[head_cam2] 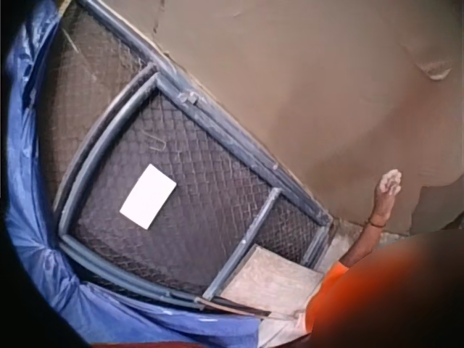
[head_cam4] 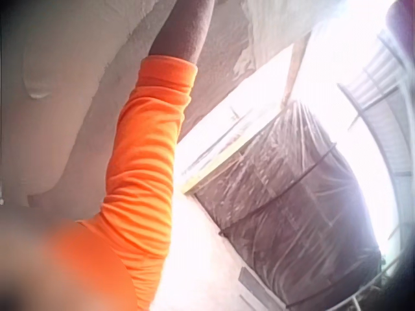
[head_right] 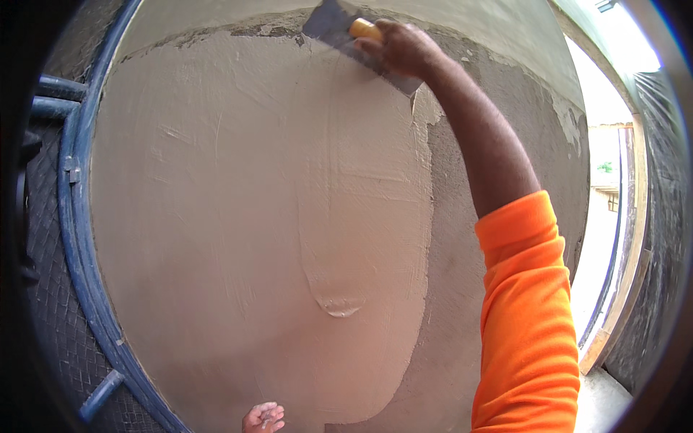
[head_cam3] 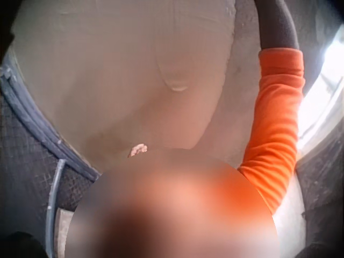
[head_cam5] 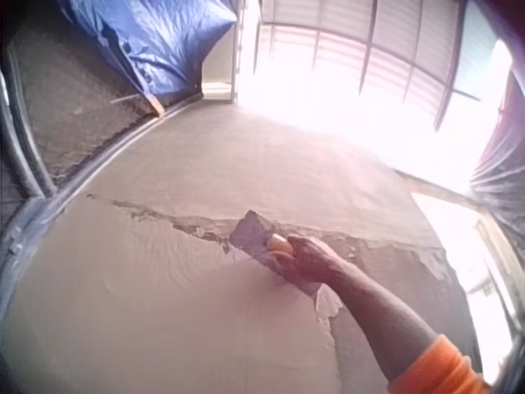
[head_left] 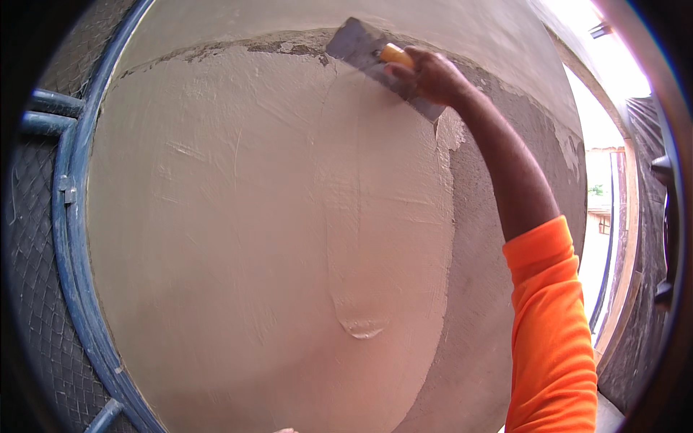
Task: The person scoops plaster from a bucket with a trowel and applies it to a wall using a hawk and trowel. They repeatedly smooth the surface, working across different sections of the wall to create an even finish.
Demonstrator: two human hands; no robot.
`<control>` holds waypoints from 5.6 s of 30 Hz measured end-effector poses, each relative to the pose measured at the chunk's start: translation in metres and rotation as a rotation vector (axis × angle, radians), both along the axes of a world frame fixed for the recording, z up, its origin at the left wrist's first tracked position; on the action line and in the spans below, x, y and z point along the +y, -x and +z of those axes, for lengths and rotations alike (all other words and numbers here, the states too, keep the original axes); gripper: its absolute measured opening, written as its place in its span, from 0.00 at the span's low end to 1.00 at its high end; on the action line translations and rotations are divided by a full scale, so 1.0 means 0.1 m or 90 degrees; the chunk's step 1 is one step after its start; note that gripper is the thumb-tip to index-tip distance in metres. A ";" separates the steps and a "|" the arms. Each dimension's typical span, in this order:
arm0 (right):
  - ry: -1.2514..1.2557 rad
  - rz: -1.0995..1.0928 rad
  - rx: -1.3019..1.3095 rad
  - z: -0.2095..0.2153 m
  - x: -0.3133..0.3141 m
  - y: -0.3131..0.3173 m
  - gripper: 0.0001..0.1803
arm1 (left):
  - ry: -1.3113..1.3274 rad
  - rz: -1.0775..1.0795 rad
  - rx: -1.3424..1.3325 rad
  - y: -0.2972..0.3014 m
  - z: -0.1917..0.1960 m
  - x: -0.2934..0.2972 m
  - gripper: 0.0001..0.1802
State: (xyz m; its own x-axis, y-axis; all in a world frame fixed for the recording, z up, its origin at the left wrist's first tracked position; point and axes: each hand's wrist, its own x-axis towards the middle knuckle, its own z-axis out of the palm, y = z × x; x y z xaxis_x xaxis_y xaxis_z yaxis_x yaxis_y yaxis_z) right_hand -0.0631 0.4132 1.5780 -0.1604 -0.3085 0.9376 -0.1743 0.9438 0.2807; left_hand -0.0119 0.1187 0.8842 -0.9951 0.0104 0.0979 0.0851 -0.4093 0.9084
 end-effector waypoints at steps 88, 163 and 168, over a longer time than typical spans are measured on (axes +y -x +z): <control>0.536 0.204 0.070 -0.52 0.27 -0.33 0.24 | 0.070 -0.084 -0.090 0.76 -1.40 -2.23 0.21; 0.378 -0.080 -0.033 -0.27 -1.57 0.13 0.22 | 0.003 -0.071 -0.088 0.68 -1.64 -3.22 0.24; 0.307 -0.071 -0.034 -0.28 -2.38 0.32 0.21 | 0.026 -0.033 -0.087 0.70 -1.69 -3.46 0.20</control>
State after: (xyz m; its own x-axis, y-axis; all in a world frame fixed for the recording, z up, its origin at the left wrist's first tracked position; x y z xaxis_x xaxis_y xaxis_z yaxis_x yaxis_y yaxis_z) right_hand -0.0949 0.1753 1.5496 -0.2189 0.1806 0.9589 -0.0677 0.9775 -0.1995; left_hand -0.0820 -0.2275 0.7149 -0.9972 0.0630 -0.0394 -0.0601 -0.3728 0.9260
